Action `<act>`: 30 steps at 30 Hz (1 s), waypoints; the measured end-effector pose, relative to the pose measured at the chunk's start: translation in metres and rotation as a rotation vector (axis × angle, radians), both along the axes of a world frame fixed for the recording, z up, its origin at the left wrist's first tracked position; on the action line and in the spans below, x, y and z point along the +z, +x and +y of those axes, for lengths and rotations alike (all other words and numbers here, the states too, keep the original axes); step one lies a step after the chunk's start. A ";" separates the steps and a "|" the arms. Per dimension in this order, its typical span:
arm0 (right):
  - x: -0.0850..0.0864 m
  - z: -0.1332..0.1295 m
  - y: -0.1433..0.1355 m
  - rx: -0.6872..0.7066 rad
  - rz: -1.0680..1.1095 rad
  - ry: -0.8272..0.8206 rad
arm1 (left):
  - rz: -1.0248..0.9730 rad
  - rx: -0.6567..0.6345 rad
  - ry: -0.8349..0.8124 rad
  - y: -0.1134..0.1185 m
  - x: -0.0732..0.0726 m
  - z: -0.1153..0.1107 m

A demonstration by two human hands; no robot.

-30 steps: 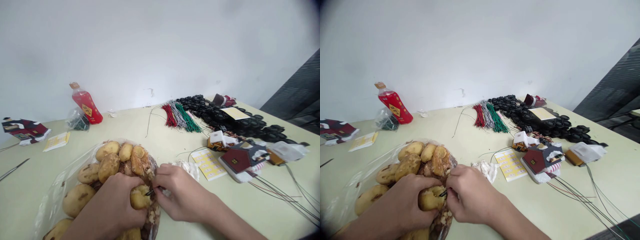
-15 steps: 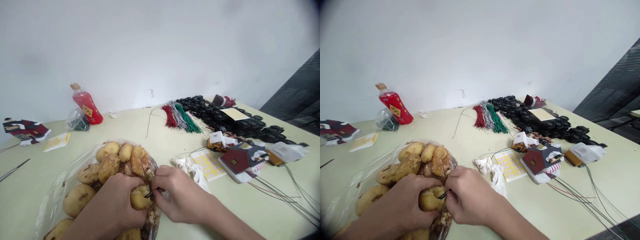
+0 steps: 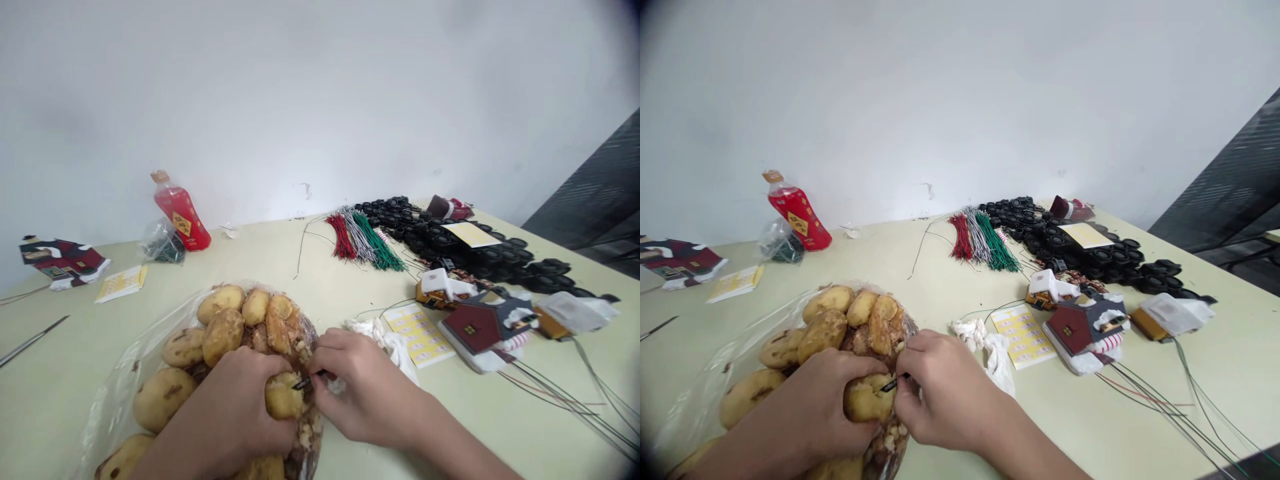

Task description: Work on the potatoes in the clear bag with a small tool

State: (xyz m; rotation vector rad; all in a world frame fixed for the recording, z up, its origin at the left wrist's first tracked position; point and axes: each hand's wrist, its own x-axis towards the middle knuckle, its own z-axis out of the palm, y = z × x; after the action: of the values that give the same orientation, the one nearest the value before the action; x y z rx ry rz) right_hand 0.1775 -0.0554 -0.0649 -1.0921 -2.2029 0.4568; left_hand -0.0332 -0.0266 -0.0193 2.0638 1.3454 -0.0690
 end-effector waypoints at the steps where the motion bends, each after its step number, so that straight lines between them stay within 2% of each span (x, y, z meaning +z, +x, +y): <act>1: 0.001 -0.001 0.001 -0.023 0.012 0.011 | 0.007 0.002 0.001 0.001 0.001 0.000; 6: -0.003 0.000 -0.002 0.007 -0.037 -0.021 | -0.009 0.008 0.002 0.001 0.005 -0.002; 10: -0.007 0.003 -0.004 -0.021 -0.082 -0.016 | -0.044 -0.003 0.035 0.000 0.003 -0.004; 15: -0.006 0.005 -0.003 0.017 -0.095 -0.032 | -0.025 -0.015 0.044 0.000 0.002 -0.002; 18: -0.006 0.005 -0.003 -0.027 -0.088 -0.016 | -0.014 -0.020 0.063 -0.001 0.000 -0.001; 21: -0.008 0.006 -0.003 0.028 -0.040 -0.018 | -0.011 -0.021 0.044 -0.001 -0.005 0.000; 24: -0.010 0.007 -0.002 0.004 -0.041 0.018 | -0.001 -0.020 0.055 0.000 -0.007 0.001; 30: -0.006 0.006 -0.001 0.004 -0.057 -0.013 | -0.018 -0.003 0.034 0.000 -0.002 0.000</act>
State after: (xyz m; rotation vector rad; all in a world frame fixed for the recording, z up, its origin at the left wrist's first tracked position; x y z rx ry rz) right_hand 0.1765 -0.0497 -0.0711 -1.1207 -2.2547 0.4477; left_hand -0.0335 -0.0266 -0.0211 2.0894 1.3418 -0.0293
